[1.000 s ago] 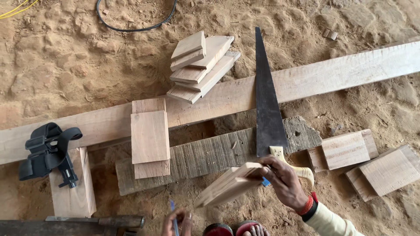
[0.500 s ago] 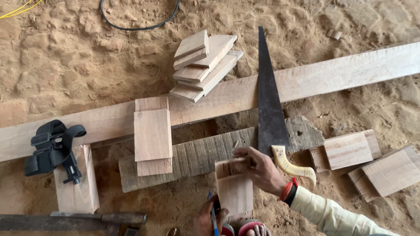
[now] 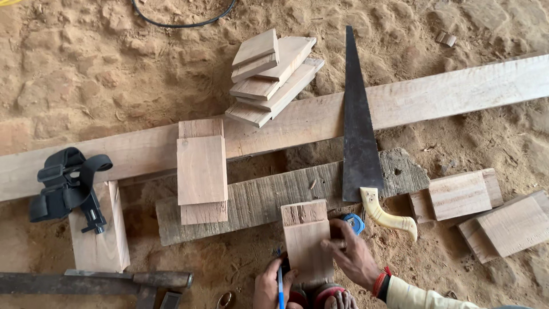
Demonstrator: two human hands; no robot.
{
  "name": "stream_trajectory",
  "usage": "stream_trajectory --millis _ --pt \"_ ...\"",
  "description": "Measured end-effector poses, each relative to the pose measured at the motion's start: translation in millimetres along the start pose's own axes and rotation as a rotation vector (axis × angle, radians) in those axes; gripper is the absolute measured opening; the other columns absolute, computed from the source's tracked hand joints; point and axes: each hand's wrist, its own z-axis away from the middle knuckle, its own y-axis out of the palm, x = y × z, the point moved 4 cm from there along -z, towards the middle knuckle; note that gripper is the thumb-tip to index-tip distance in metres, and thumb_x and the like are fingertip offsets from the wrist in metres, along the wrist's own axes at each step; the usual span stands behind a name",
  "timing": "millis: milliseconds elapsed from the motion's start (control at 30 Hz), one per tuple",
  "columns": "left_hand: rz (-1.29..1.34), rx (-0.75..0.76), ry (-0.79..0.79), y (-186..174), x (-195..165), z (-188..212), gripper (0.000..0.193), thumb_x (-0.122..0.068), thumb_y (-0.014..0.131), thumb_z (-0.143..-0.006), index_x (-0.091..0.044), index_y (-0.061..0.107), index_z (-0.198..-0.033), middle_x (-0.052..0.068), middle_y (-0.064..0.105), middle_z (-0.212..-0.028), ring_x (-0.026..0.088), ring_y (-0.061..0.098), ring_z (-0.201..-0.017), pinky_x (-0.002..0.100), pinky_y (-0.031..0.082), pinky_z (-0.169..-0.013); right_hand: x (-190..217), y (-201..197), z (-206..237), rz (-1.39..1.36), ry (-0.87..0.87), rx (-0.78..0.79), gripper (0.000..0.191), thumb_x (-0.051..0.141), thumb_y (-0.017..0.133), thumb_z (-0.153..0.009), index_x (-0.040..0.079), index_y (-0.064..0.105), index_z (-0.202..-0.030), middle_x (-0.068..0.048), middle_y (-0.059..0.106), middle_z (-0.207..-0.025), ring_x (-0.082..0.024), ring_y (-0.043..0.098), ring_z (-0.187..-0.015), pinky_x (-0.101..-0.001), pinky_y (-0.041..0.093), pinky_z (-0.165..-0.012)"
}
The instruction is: The person measures and marks small wooden blocks using a tape measure, a hand saw as a straightedge, and a blue pen. The person repeatedly measures dimensions and draws lines on the blocks, stacking them as they are marked.
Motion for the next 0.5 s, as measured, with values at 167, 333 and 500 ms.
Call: stream_trajectory --millis 167,333,500 --pt "-0.181 -0.154 0.127 3 5 10 0.048 -0.033 0.086 -0.083 -0.002 0.070 -0.116 0.022 0.075 -0.104 0.034 0.077 -0.093 0.043 0.062 -0.081 -32 8 6 0.060 0.073 0.116 0.079 0.060 0.058 -0.088 0.005 0.048 -0.144 -0.021 0.069 -0.132 -0.034 0.071 -0.121 -0.0521 0.057 -0.104" --pt "-0.172 -0.226 0.273 2 -1 13 0.041 -0.028 0.087 -0.077 -0.005 0.073 -0.108 0.021 0.078 -0.095 0.032 0.080 -0.088 0.042 0.065 -0.077 -42 12 -2 0.118 -0.025 0.108 0.083 0.064 0.054 -0.091 0.004 0.043 -0.148 -0.024 0.057 -0.145 -0.038 0.060 -0.131 -0.0566 0.048 -0.105" --pt "-0.186 -0.102 0.112 3 6 11 0.042 -0.028 0.085 -0.080 -0.007 0.071 -0.113 0.019 0.078 -0.101 0.030 0.079 -0.090 0.040 0.065 -0.079 -48 10 -1 0.087 0.032 0.164 0.080 0.063 0.051 -0.092 0.007 0.045 -0.148 -0.021 0.060 -0.142 -0.036 0.064 -0.129 -0.0539 0.051 -0.106"
